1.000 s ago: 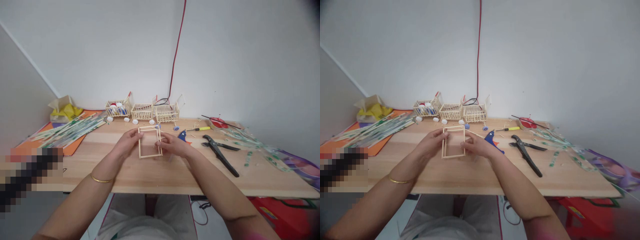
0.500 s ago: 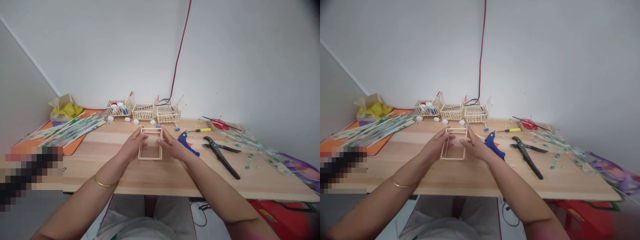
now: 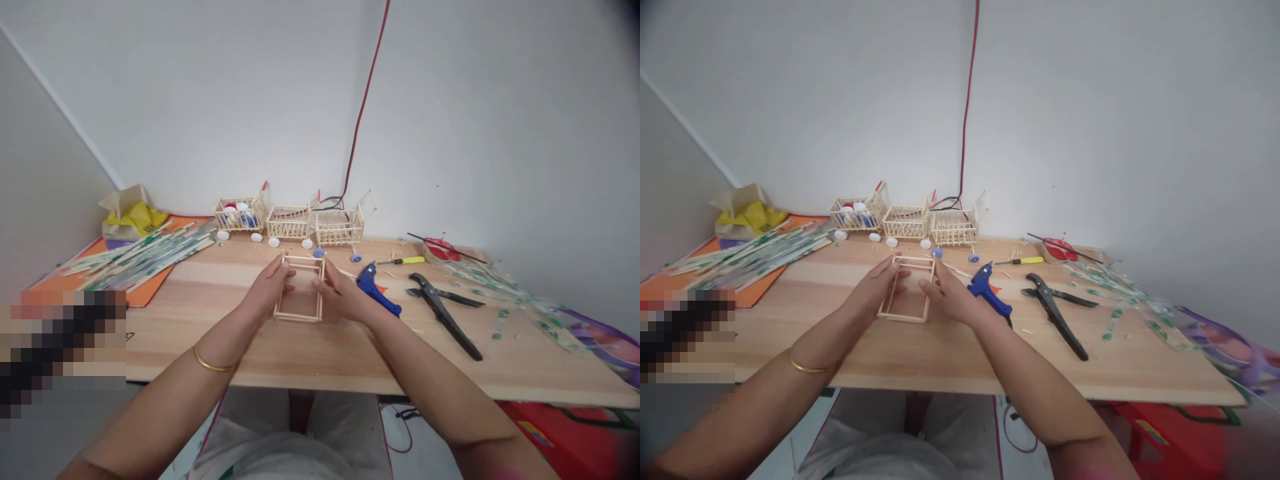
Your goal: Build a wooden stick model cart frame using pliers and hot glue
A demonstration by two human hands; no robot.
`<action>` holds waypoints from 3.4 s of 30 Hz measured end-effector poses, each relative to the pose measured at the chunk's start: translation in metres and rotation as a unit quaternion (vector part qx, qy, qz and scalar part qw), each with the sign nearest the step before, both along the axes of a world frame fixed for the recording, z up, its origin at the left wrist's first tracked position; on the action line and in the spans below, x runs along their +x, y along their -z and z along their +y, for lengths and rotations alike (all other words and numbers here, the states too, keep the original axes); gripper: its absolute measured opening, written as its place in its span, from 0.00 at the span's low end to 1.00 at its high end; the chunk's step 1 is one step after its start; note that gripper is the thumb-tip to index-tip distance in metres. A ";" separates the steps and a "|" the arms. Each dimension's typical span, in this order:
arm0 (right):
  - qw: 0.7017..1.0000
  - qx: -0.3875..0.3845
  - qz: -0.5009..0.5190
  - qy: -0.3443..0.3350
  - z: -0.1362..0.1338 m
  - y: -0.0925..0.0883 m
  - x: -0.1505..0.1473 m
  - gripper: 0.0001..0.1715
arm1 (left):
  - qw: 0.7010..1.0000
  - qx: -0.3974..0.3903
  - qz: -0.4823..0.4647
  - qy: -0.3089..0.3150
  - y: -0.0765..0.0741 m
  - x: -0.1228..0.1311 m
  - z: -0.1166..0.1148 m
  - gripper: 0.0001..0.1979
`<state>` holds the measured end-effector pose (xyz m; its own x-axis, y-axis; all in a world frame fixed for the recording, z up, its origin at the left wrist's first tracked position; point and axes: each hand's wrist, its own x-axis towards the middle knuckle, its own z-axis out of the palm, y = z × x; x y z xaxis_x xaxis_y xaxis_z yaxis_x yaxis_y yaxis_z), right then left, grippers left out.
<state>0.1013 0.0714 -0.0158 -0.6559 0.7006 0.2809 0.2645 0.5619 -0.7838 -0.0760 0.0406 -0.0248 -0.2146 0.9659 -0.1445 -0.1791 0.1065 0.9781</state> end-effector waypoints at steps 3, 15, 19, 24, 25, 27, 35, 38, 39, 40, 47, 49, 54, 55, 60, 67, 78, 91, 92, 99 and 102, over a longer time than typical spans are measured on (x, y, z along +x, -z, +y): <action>1.000 0.009 0.001 -0.001 0.001 0.001 -0.001 0.33 | 1.000 -0.001 0.004 -0.002 0.000 0.000 0.000 0.22; 1.000 -0.002 -0.017 0.014 0.001 0.001 -0.001 0.31 | 1.000 -0.001 0.000 0.021 0.003 -0.003 0.003 0.20; 1.000 0.011 -0.014 0.016 0.002 0.004 -0.001 0.30 | 1.000 -0.003 -0.011 0.014 0.003 -0.002 0.002 0.18; 1.000 0.009 -0.018 0.015 0.001 0.005 -0.001 0.31 | 1.000 -0.006 -0.019 0.008 0.004 -0.002 0.003 0.17; 1.000 0.009 -0.019 0.014 0.000 0.005 -0.001 0.31 | 1.000 -0.005 -0.019 0.009 0.004 -0.003 0.004 0.17; 1.000 0.014 -0.022 0.012 0.000 0.004 -0.001 0.31 | 1.000 -0.008 -0.020 0.009 0.005 -0.003 0.004 0.17; 0.999 0.031 -0.029 0.016 0.002 0.005 -0.001 0.29 | 1.000 -0.014 -0.023 0.016 0.004 -0.004 0.004 0.16; 0.999 0.024 -0.030 0.021 0.002 0.006 -0.001 0.29 | 0.999 -0.012 -0.025 0.016 0.005 -0.004 0.005 0.16; 0.999 0.019 -0.033 0.023 0.002 0.006 -0.001 0.29 | 0.999 -0.012 -0.028 0.017 0.005 -0.004 0.005 0.16; 0.999 0.013 -0.036 0.025 0.002 0.006 -0.001 0.29 | 0.999 -0.012 -0.029 0.017 0.005 -0.004 0.005 0.16; 0.999 0.010 -0.026 0.025 0.002 0.005 -0.001 0.31 | 0.999 -0.012 -0.026 0.016 0.006 -0.004 0.006 0.15; 0.999 0.009 -0.024 0.024 0.002 0.006 -0.001 0.32 | 0.999 -0.012 -0.026 0.018 0.006 -0.005 0.006 0.15; 0.999 0.006 -0.035 0.025 0.004 0.008 -0.001 0.31 | 0.999 -0.015 -0.025 0.014 0.005 -0.004 0.006 0.15; 0.999 0.007 -0.036 0.025 0.004 0.009 -0.001 0.30 | 0.999 -0.016 -0.025 0.014 0.005 -0.004 0.006 0.14; 0.999 0.019 -0.034 0.022 0.003 0.009 -0.001 0.30 | 0.999 -0.015 -0.027 0.021 0.007 -0.005 0.006 0.14; 0.997 -0.066 0.032 0.005 0.002 0.002 -0.003 0.34 | 0.997 -0.028 -0.071 -0.004 0.002 -0.008 0.007 0.25; 0.995 -0.075 0.022 0.067 0.016 0.012 0.011 0.30 | 0.995 -0.001 -0.097 0.024 0.002 -0.011 0.008 0.18; 0.999 -0.015 -0.009 0.047 0.010 0.007 0.006 0.25 | 0.997 0.009 -0.071 0.017 0.007 -0.015 0.010 0.18; 0.998 -0.015 -0.011 0.052 0.010 0.007 0.006 0.24 | 0.997 0.008 -0.073 0.016 0.007 -0.015 0.010 0.17; 0.998 -0.018 -0.008 0.056 0.009 0.009 0.004 0.23 | 0.997 -0.003 -0.081 0.013 0.006 -0.013 0.011 0.16; 0.998 -0.030 -0.004 0.064 0.010 0.008 0.005 0.24 | 0.996 -0.010 -0.092 0.016 0.004 -0.013 0.011 0.14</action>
<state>0.1063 0.0811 -0.0239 -0.5625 0.7938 0.2314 0.3368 0.4756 -0.8127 -0.0890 0.0513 -0.0289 -0.1514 0.9684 -0.1980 -0.3520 0.1343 0.9263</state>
